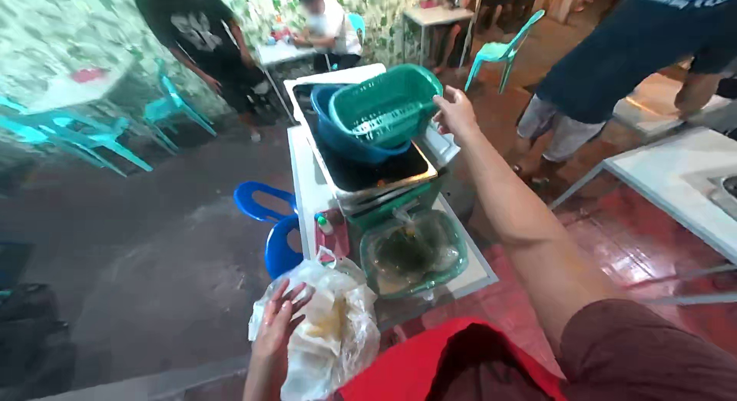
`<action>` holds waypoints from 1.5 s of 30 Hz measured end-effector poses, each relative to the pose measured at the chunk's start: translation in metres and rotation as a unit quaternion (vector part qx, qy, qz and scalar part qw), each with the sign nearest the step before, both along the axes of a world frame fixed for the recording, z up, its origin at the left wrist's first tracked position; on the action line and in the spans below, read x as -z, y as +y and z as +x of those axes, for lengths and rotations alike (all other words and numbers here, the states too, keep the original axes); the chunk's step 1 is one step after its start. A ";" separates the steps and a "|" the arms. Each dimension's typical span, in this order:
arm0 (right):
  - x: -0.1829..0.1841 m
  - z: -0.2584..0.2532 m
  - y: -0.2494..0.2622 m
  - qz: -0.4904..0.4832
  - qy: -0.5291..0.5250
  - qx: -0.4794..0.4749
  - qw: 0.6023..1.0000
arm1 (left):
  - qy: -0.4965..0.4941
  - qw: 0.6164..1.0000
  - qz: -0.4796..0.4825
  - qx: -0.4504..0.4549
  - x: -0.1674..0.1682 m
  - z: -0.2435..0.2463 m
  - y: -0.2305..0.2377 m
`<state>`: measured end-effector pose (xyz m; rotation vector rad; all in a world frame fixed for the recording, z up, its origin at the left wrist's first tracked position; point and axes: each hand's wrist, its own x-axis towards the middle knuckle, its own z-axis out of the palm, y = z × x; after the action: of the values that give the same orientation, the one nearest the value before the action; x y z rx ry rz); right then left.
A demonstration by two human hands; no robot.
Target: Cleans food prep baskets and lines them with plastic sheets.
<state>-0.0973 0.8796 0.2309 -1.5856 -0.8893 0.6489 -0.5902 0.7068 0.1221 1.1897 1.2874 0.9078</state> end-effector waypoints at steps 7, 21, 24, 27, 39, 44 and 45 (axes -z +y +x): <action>0.182 -0.040 -0.108 -0.199 -0.201 -0.184 0.941 | 0.106 0.988 -0.021 0.112 0.009 0.031 0.014; 0.192 -0.066 -0.097 -0.259 -0.387 -0.252 0.848 | 0.438 0.732 0.351 0.386 0.088 0.243 0.121; 0.183 -0.063 -0.104 -0.247 -0.373 -0.263 0.855 | 0.453 0.708 0.398 0.367 0.080 0.250 0.121; 0.182 -0.056 -0.101 -0.232 -0.377 -0.261 0.858 | 0.483 0.661 0.444 0.365 0.072 0.259 0.125; 0.163 -0.062 -0.092 -0.232 -0.348 -0.267 0.868 | 0.548 0.540 0.450 0.453 0.045 0.277 0.132; 0.161 -0.064 -0.095 -0.228 -0.347 -0.264 0.870 | 0.569 0.564 0.406 0.439 0.036 0.277 0.131; 0.162 -0.064 -0.096 -0.230 -0.350 -0.270 0.867 | 0.567 0.588 0.385 0.430 0.037 0.276 0.133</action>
<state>-0.1609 0.7833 0.0685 -2.0644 -1.8777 0.7078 -0.3143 0.8398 0.0855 3.0392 0.8489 -0.2756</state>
